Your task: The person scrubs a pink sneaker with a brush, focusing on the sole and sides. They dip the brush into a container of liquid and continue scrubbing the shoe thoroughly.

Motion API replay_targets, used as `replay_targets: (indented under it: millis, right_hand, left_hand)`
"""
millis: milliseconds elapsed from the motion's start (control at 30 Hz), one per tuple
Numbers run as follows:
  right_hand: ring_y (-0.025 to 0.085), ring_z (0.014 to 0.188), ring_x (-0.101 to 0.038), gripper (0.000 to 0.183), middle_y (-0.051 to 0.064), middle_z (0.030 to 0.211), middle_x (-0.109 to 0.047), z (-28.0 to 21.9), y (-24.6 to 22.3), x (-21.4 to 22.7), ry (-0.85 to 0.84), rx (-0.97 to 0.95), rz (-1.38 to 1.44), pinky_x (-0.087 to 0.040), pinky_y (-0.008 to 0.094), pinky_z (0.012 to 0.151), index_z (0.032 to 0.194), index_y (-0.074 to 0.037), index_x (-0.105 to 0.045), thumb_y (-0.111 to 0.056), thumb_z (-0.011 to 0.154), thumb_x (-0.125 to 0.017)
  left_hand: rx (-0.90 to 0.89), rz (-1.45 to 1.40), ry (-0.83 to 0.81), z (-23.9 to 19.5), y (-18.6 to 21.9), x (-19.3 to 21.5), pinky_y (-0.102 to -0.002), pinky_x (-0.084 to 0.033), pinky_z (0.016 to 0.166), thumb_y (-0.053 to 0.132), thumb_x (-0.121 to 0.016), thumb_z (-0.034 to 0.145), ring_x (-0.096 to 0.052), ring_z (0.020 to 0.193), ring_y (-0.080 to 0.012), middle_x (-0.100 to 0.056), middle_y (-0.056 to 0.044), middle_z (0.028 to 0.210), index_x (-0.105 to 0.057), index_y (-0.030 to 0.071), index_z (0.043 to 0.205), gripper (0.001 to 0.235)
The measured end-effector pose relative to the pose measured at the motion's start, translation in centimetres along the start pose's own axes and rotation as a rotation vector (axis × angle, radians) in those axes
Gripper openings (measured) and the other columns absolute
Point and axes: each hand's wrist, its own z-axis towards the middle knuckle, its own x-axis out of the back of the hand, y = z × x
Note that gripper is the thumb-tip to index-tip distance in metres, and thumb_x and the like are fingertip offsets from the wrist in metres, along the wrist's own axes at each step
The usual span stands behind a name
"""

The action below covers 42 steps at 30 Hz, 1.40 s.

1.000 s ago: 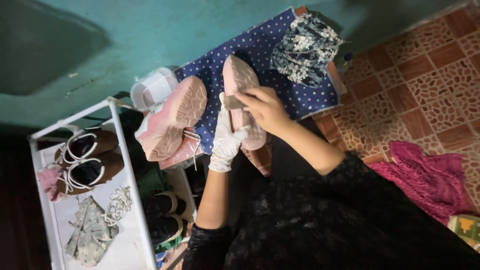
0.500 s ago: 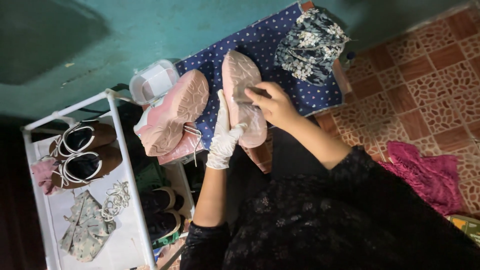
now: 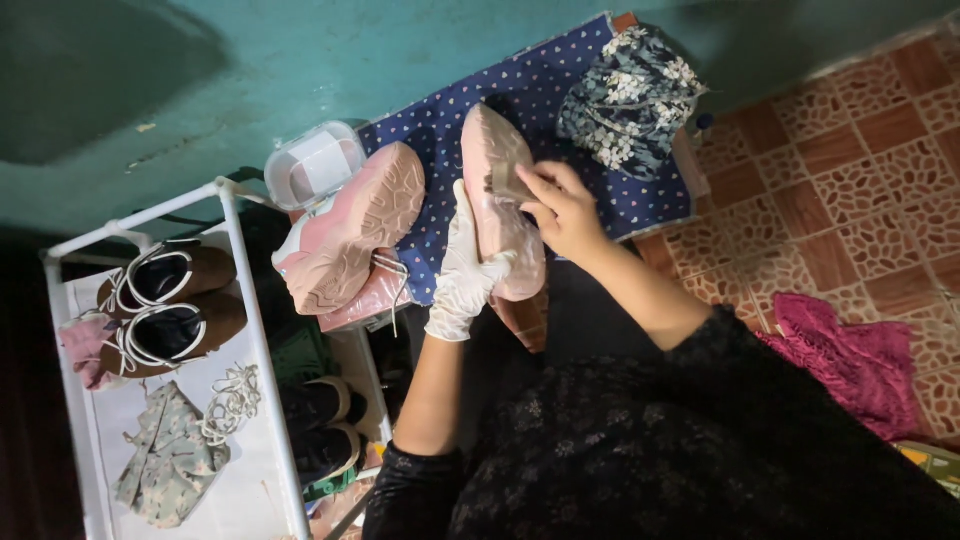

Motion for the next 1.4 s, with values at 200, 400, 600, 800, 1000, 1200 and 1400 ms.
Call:
replay_targets:
  millis: [200,400,600,800,1000,1200,1400]
  right_hand:
    - [0.044,0.091,-0.066,0.056,0.026,0.095,-0.063,2.6,1.0,-0.5,0.028,-0.08,-0.074,-0.053,0.048,0.079,0.152,-0.01,-0.052,-0.01,0.099,-0.07]
    - [0.039,0.132,-0.055,0.057,0.021,0.144,-0.057,4.0,-2.2,1.9,-0.207,-0.83,0.183,-0.047,0.046,0.11,0.155,-0.035,-0.041,-0.024,0.1,-0.056]
    - [0.033,0.136,-0.053,0.057,0.016,0.152,-0.052,6.3,-1.4,2.4,-0.206,-0.996,0.241,-0.045,0.042,0.112,0.15,-0.034,-0.05,-0.029,0.095,-0.065]
    - [0.043,0.13,-0.055,0.053,0.026,0.15,-0.05,5.9,-0.6,2.2,-0.377,-0.992,0.063,-0.05,0.052,0.106,0.157,-0.043,-0.029,-0.049,0.105,-0.04]
    - [0.046,0.131,-0.054,0.05,0.032,0.141,-0.055,9.2,-5.3,2.7,-0.364,-0.955,0.015,-0.04,0.056,0.114,0.156,-0.037,-0.03,-0.04,0.107,-0.039]
    - [0.047,0.123,-0.059,0.049,0.034,0.127,-0.063,6.2,-1.4,1.5,-0.451,-0.971,-0.159,-0.042,0.057,0.111,0.155,-0.038,-0.032,-0.042,0.106,-0.038]
    - [0.045,0.125,-0.058,0.048,0.029,0.134,-0.062,8.3,-5.0,2.0,-0.346,-0.9,-0.062,-0.045,0.054,0.109,0.151,-0.038,-0.036,-0.038,0.105,-0.048]
  left_hand:
    - [0.026,0.078,-0.036,-0.3,3.8,-0.6,-0.042,-0.028,0.127,0.033,-0.082,0.067,-0.03,0.153,-0.0378,-0.022,-0.021,0.166,0.004,0.014,0.166,0.133]
    - [0.151,0.321,-0.089,0.2,4.7,-0.3,-0.048,-0.045,0.117,0.047,-0.085,0.065,-0.051,0.136,-0.0442,-0.034,-0.024,0.157,0.006,0.02,0.165,0.137]
    - [-0.454,0.909,0.645,4.4,0.2,-1.8,-0.037,-0.061,0.076,0.06,-0.06,0.093,-0.071,0.097,-0.0235,-0.065,-0.002,0.113,-0.071,0.028,0.11,0.038]
    - [-0.293,0.66,0.247,10.3,-2.0,-4.6,-0.04,-0.02,0.132,0.021,-0.032,0.11,-0.023,0.158,-0.0289,-0.027,-0.01,0.17,-0.029,0.018,0.164,0.054]
    - [-0.254,0.53,0.362,10.0,-1.6,-5.1,-0.033,-0.024,0.131,0.027,-0.04,0.11,-0.03,0.157,-0.0197,-0.032,-0.006,0.169,-0.031,0.019,0.163,0.054]
    - [-0.252,0.538,0.35,9.9,-2.0,-4.9,-0.033,-0.023,0.132,0.028,-0.039,0.111,-0.029,0.157,-0.0185,-0.031,-0.004,0.169,-0.03,0.02,0.163,0.053]
    - [-0.218,0.54,0.326,9.7,-1.7,-4.9,-0.034,-0.023,0.132,0.03,-0.038,0.112,-0.028,0.158,-0.017,-0.03,-0.002,0.17,-0.03,0.022,0.164,0.053]
